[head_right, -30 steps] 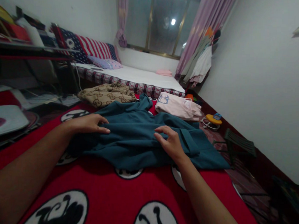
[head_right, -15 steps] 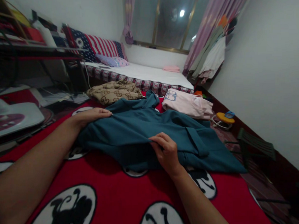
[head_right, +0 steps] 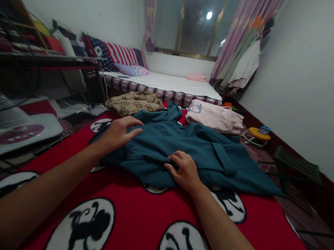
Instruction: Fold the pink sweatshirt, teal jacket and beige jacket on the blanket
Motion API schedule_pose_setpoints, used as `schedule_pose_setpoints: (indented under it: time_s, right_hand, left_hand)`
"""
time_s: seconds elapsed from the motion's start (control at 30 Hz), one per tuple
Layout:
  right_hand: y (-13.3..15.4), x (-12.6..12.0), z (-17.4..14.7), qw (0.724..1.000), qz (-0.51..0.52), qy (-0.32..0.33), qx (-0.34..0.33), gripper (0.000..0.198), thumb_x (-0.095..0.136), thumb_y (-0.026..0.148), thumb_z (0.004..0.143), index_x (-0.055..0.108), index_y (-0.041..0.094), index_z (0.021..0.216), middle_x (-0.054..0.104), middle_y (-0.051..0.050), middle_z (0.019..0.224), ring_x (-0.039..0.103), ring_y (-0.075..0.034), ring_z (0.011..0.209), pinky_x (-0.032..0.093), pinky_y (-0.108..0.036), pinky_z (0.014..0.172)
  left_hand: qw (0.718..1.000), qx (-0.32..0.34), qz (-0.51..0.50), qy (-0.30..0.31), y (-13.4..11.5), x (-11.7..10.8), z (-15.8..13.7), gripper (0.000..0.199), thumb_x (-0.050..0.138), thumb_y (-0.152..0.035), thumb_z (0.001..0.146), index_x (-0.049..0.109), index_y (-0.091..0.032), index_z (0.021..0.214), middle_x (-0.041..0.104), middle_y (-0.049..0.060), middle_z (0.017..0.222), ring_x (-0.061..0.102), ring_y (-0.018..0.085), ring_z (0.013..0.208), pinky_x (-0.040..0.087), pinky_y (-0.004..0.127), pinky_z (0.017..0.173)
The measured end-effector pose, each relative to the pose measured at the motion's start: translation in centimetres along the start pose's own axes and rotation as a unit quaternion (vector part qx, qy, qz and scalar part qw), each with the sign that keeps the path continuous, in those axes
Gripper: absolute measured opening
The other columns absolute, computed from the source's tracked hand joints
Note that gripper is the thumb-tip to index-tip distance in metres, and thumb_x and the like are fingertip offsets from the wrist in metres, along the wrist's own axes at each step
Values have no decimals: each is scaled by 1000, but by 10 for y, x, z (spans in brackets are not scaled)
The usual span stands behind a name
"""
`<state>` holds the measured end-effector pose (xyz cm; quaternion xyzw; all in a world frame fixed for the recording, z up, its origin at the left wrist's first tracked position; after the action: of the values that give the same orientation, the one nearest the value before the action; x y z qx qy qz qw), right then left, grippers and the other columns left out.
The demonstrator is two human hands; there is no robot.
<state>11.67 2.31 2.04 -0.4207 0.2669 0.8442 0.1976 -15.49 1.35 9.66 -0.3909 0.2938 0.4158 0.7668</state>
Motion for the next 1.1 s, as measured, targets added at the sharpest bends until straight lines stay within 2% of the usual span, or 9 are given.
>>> schedule_pose_setpoints:
  time_s: [0.1, 0.17, 0.23, 0.33, 0.47, 0.57, 0.7, 0.9, 1.1]
  right_hand:
    - [3, -1, -1, 1000, -7, -9, -8, 25, 60, 37, 90, 67, 20, 105, 65, -9, 107, 59, -22, 100, 45, -37, 88]
    - [6, -2, -2, 1000, -16, 7, 0, 29, 59, 39, 90, 66, 21, 112, 64, -9, 114, 58, -24, 105, 44, -40, 93]
    - [8, -2, -4, 999, -22, 31, 10, 35, 59, 41, 90, 64, 21, 118, 63, -9, 120, 56, -25, 110, 43, -43, 97]
    - [11, -11, -12, 997, -29, 67, 14, 42, 58, 44, 90, 61, 22, 125, 59, -10, 129, 53, -25, 119, 38, -47, 106]
    - [4, -48, -36, 990, -52, 127, -6, 55, 61, 46, 86, 51, 26, 136, 51, -10, 141, 45, -26, 131, 20, -55, 116]
    - [-22, -87, -62, 982, -91, 164, -2, 65, 62, 32, 81, 43, 30, 143, 43, -9, 149, 34, -29, 140, 12, -61, 116]
    - [-73, -125, -93, 971, -146, 175, 69, 86, 53, 9, 63, 40, 30, 145, 36, -8, 153, 29, -32, 143, 17, -65, 113]
    - [-103, -112, -101, 973, -159, 118, 123, 98, 46, -1, 58, 31, 27, 150, 31, -7, 156, 47, -25, 131, 46, -43, 103]
    - [-87, -94, -85, 958, -251, 75, 118, 78, 43, -9, 65, 59, 29, 131, 61, -1, 133, 61, -23, 99, 54, -39, 84]
  left_hand:
    - [980, 97, 20, 174, -21, 26, -26, 72, 54, -60, 85, 42, -23, 145, 39, 11, 152, 38, 28, 138, 28, 44, 113]
    - [953, 98, 59, 280, -15, 45, -43, 81, 47, -68, 86, 28, -25, 152, 21, 11, 160, 20, 31, 146, 15, 54, 116]
    - [938, 86, 74, 329, -2, 56, -55, 79, 38, -68, 89, 22, -25, 153, 12, 10, 161, 11, 31, 148, 9, 57, 116]
    - [934, 85, 69, 339, 9, 53, -61, 76, 36, -67, 91, 20, -27, 153, 8, 9, 161, 8, 30, 149, 9, 56, 117]
    - [927, 92, 56, 360, 6, 24, -68, 71, 47, -60, 89, 28, -30, 151, 16, 7, 160, 16, 30, 147, 20, 53, 116]
    - [934, 129, 57, 329, 11, 0, -79, 74, 60, -44, 81, 31, -37, 149, 24, 4, 158, 26, 32, 144, 25, 55, 114]
    - [952, 141, 67, 263, 36, -7, -87, 82, 54, -17, 66, 41, -47, 142, 42, -3, 150, 38, 30, 139, 25, 55, 115]
    - [965, 94, 93, 225, 50, 16, -82, 80, 44, -7, 64, 51, -42, 136, 55, -3, 140, 55, 26, 125, 35, 50, 109]
    - [969, 62, 93, 221, 37, 5, -71, 73, 40, -4, 67, 64, -50, 118, 64, -13, 126, 65, 23, 109, 50, 39, 89]
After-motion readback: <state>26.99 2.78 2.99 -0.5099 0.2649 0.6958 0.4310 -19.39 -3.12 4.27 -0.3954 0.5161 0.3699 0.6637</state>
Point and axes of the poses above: each hand's wrist, its own z-axis towards the middle knuckle, its own x-axis out of the palm, y = z × x, the point moved 2 cm from there along z, towards the middle knuckle
